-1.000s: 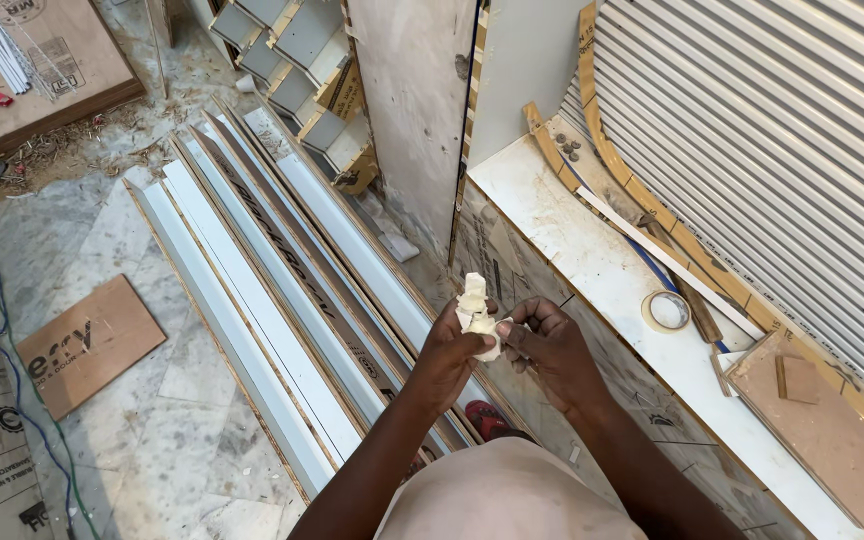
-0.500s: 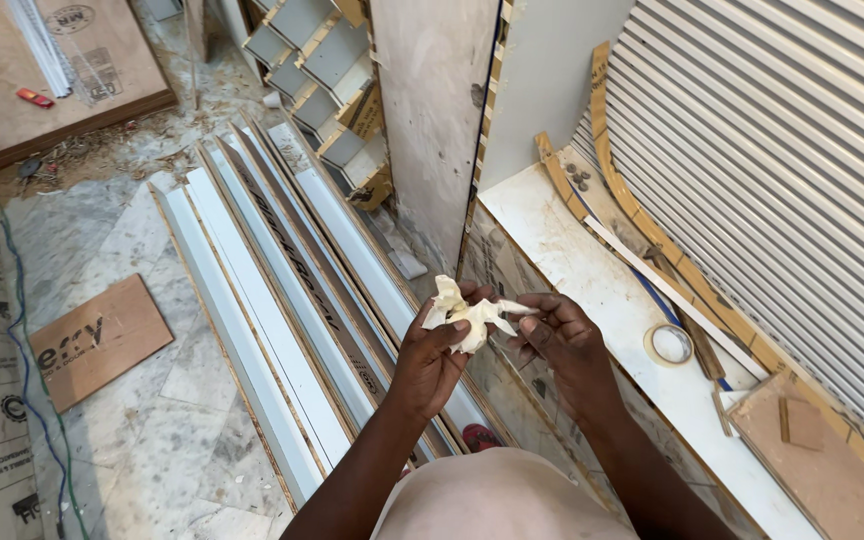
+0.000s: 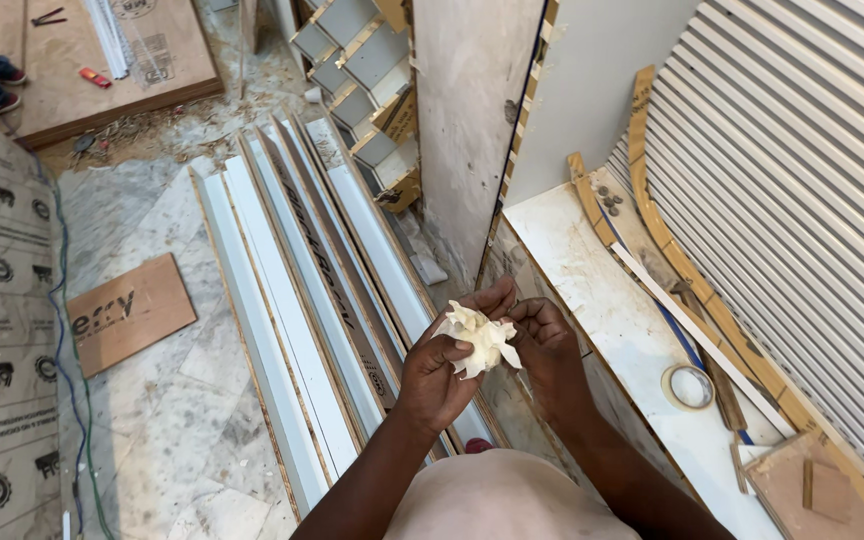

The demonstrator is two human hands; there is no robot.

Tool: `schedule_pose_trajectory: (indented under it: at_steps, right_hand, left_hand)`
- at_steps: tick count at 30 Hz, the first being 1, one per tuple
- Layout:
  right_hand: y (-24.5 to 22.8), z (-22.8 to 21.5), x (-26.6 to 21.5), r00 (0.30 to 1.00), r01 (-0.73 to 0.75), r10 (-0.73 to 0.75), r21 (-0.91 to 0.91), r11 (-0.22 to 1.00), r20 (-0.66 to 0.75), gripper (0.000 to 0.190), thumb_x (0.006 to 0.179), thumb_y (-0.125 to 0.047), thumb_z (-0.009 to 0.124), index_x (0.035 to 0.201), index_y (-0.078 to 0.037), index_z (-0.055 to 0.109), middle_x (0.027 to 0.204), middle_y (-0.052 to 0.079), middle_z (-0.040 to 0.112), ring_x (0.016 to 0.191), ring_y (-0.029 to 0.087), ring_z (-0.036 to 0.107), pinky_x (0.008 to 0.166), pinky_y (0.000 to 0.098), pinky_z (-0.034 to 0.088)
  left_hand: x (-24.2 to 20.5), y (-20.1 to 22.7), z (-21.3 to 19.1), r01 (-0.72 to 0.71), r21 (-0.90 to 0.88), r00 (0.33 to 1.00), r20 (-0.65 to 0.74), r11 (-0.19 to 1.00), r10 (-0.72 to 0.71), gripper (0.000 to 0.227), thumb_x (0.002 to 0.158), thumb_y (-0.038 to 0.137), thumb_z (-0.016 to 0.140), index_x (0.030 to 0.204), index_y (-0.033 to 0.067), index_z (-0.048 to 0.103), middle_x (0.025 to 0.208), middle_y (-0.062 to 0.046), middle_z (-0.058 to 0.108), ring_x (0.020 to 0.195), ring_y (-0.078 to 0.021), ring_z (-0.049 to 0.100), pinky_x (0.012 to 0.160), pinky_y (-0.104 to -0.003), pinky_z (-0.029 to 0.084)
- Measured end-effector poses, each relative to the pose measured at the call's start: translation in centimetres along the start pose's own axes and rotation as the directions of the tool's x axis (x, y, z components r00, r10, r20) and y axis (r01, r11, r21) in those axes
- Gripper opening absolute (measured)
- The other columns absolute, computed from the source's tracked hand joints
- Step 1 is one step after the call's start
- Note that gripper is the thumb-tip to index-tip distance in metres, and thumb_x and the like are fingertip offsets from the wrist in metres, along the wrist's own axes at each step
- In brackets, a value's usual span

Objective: The person applies a white putty-like substance to the edges and seams of a wooden frame using their fingers. They smooth the material along the joints and corners, occasionally picking up more putty from a lump held in the other hand.

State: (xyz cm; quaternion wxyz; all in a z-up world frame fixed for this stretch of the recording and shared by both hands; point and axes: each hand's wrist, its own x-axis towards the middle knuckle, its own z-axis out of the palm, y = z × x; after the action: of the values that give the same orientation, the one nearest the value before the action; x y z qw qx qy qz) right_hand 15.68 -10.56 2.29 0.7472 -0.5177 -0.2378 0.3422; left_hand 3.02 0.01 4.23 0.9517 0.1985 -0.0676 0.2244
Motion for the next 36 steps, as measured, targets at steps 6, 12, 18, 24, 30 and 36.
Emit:
schedule_pose_trajectory:
  at_steps: [6, 12, 18, 24, 30, 36]
  right_hand:
    - [-1.6, 0.0, 1.7, 0.999, 0.033, -0.033, -0.111, 0.993, 0.001, 0.018, 0.098, -0.015, 0.068, 0.110, -0.003, 0.063, 0.079, 0.005, 0.067, 0.066, 0.011, 0.060, 0.060, 0.0257, 0.049]
    - [-3.2, -1.4, 3.4, 0.997, 0.043, -0.030, -0.194, 0.980, 0.068, 0.020, 0.097, -0.020, 0.071, 0.103, -0.001, 0.067, 0.082, 0.006, 0.069, 0.070, 0.012, 0.064, 0.064, 0.0265, 0.052]
    - [-4.8, -0.7, 4.3, 0.832, 0.503, -0.520, -0.661, 0.557, 0.195, 0.015, 0.093, -0.010, 0.078, 0.097, -0.001, 0.066, 0.089, 0.008, 0.069, 0.075, 0.015, 0.065, 0.067, 0.0263, 0.054]
    - [-7.2, 0.3, 5.9, 0.392, 0.784, -0.738, -0.619, -0.045, 0.550, 0.024, 0.086, -0.001, 0.085, 0.090, -0.004, 0.061, 0.097, 0.013, 0.068, 0.080, 0.021, 0.068, 0.064, 0.0318, 0.055]
    - [-8.1, 0.1, 5.9, 0.307, 0.894, -0.595, -0.439, -0.088, 0.743, 0.021, 0.082, -0.001, 0.084, 0.092, -0.002, 0.066, 0.106, 0.012, 0.071, 0.096, 0.026, 0.072, 0.079, 0.0343, 0.061]
    - [-7.6, -1.7, 6.0, 0.347, 0.916, -0.522, -0.401, 0.009, 0.779, 0.022, 0.079, -0.005, 0.084, 0.095, -0.003, 0.069, 0.113, 0.010, 0.072, 0.111, 0.028, 0.071, 0.092, 0.0368, 0.061]
  left_hand:
    - [1.7, 0.5, -0.3, -0.134, -0.114, 0.990, 0.020, 0.984, 0.137, 0.069, 0.082, 0.008, 0.070, 0.145, -0.0074, 0.045, 0.159, -0.026, 0.043, 0.157, -0.0375, 0.031, 0.128, -0.049, 0.032]
    - [3.0, 0.6, -1.1, -0.263, -0.111, 0.960, -0.124, 0.958, 0.249, 0.053, 0.093, 0.006, 0.063, 0.141, -0.0047, 0.044, 0.150, -0.029, 0.050, 0.147, -0.0427, 0.043, 0.124, -0.051, 0.038]
    - [3.8, -1.4, -1.1, -0.253, 0.086, 0.901, -0.343, 0.964, 0.267, 0.051, 0.096, 0.010, 0.060, 0.143, -0.0003, 0.043, 0.134, -0.025, 0.058, 0.126, -0.0370, 0.060, 0.112, -0.052, 0.048]
    - [4.8, -3.2, -1.5, -0.265, 0.159, 0.877, -0.369, 0.951, 0.306, 0.049, 0.098, 0.011, 0.060, 0.143, 0.0021, 0.041, 0.128, -0.020, 0.062, 0.121, -0.0310, 0.064, 0.110, -0.047, 0.051]
    - [5.2, -4.6, -1.3, -0.288, 0.161, 0.854, -0.404, 0.944, 0.329, 0.047, 0.101, 0.012, 0.058, 0.145, 0.0082, 0.043, 0.129, -0.014, 0.062, 0.118, -0.0224, 0.062, 0.102, -0.037, 0.054]
    - [5.5, -5.7, -0.5, -0.326, 0.157, 0.833, -0.418, 0.932, 0.362, 0.044, 0.102, 0.014, 0.056, 0.143, 0.0062, 0.045, 0.126, -0.017, 0.063, 0.112, -0.0231, 0.064, 0.091, -0.036, 0.057]
